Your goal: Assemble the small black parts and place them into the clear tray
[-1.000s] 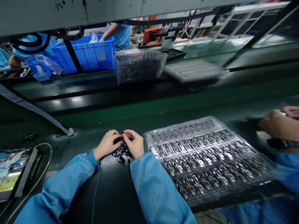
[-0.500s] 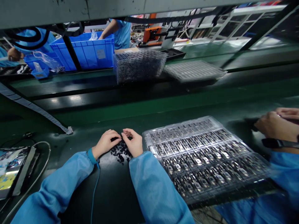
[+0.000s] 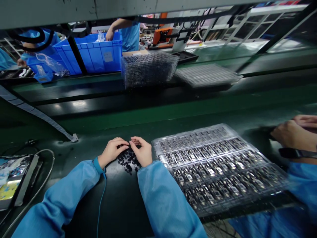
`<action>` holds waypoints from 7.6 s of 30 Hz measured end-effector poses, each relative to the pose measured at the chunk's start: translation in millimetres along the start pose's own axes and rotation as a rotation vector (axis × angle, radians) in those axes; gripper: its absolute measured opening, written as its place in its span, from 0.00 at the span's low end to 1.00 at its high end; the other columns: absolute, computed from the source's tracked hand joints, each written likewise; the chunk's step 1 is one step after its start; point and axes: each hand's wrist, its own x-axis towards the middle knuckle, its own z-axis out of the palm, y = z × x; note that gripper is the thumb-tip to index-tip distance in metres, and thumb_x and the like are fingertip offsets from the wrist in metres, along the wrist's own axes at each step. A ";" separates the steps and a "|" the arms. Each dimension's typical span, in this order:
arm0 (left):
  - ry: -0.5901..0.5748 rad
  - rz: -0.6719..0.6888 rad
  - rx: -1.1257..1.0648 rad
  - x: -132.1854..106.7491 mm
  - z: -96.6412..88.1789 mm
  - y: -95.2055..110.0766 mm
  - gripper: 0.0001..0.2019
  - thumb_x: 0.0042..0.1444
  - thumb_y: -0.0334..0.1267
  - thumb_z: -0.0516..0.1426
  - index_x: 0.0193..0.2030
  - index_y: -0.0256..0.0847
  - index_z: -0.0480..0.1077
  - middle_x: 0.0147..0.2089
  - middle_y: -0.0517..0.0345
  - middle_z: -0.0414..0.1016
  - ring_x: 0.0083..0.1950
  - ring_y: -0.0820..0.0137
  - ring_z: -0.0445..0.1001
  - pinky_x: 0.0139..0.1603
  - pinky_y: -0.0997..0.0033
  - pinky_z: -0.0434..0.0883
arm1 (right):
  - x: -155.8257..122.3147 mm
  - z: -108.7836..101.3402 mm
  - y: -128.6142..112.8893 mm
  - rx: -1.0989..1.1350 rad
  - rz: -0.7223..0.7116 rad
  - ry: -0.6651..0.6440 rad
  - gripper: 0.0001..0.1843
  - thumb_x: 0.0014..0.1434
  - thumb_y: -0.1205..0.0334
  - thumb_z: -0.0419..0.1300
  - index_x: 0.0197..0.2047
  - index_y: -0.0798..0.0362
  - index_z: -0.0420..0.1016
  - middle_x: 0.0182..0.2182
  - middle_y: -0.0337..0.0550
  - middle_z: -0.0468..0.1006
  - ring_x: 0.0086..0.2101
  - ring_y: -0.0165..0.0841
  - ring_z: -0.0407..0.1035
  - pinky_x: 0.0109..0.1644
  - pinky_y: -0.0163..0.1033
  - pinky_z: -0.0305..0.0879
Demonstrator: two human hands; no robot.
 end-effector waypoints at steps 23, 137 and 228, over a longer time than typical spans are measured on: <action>-0.008 -0.013 -0.019 -0.6 1.2 1.6 0.06 0.60 0.32 0.59 0.43 0.41 0.77 0.41 0.55 0.79 0.33 0.73 0.73 0.38 0.73 0.71 | 0.3 -0.4 -3.0 0.004 0.016 -0.004 0.08 0.58 0.60 0.63 0.40 0.52 0.79 0.33 0.42 0.82 0.33 0.35 0.77 0.40 0.39 0.75; 0.032 -0.004 -0.054 -0.4 0.2 3.5 0.05 0.60 0.36 0.60 0.39 0.40 0.77 0.38 0.54 0.78 0.34 0.73 0.73 0.36 0.73 0.70 | -0.3 0.3 -2.3 -0.031 0.002 -0.008 0.08 0.58 0.60 0.63 0.39 0.52 0.80 0.33 0.43 0.82 0.32 0.35 0.77 0.39 0.39 0.75; 0.013 -0.025 -0.027 0.3 -0.1 9.3 0.07 0.61 0.37 0.58 0.37 0.39 0.77 0.34 0.55 0.77 0.33 0.72 0.73 0.35 0.73 0.70 | -1.4 0.7 0.5 -0.042 0.000 -0.020 0.07 0.58 0.60 0.62 0.39 0.51 0.80 0.33 0.42 0.82 0.32 0.35 0.77 0.40 0.39 0.75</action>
